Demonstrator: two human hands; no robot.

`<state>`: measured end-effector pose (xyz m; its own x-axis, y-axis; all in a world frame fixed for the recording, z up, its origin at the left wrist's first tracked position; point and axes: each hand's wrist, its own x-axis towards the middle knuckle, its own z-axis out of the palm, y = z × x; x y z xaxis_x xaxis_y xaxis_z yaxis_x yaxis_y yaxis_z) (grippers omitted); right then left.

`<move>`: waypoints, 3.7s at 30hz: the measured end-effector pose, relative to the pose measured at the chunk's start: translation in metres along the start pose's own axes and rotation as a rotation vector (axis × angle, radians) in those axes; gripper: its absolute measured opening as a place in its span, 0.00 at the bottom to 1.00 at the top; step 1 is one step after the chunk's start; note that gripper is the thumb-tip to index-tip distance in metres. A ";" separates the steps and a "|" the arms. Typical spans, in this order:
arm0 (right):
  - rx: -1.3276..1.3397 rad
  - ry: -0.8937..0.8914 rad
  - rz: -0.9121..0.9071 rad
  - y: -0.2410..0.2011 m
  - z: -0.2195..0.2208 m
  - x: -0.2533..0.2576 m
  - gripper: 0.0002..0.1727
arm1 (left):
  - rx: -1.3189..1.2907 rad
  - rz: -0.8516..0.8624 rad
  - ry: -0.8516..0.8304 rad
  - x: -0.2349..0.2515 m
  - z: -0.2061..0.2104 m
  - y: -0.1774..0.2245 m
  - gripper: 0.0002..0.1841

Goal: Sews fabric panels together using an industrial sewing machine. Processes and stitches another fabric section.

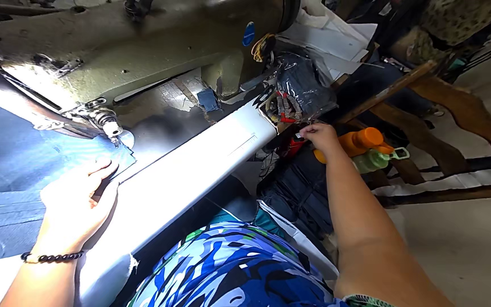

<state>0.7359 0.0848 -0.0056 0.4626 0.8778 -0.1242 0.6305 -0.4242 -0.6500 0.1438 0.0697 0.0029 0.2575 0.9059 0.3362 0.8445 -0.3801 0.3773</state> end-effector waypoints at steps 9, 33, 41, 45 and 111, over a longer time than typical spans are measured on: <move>1.038 -0.372 -0.360 -0.141 0.062 -0.125 0.15 | 0.008 -0.004 0.028 0.002 0.002 0.000 0.27; 0.169 -0.703 -0.961 -0.256 0.168 -0.136 0.03 | 0.041 0.135 0.110 0.031 -0.007 0.006 0.15; -0.103 -0.579 -0.810 -0.323 0.230 -0.110 0.13 | -0.120 -0.242 0.099 0.042 -0.013 0.013 0.13; -0.091 -0.460 -0.849 -0.312 0.242 -0.113 0.12 | -0.157 -0.188 0.129 0.039 -0.010 0.011 0.12; -0.299 -0.396 -1.407 -0.272 0.205 -0.119 0.18 | -0.199 0.083 -0.062 0.046 -0.005 -0.015 0.14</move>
<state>0.3812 0.1416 0.0322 -0.7818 0.5769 0.2366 0.5286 0.8145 -0.2392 0.1408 0.1161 0.0174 0.3554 0.8776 0.3217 0.7119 -0.4772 0.5153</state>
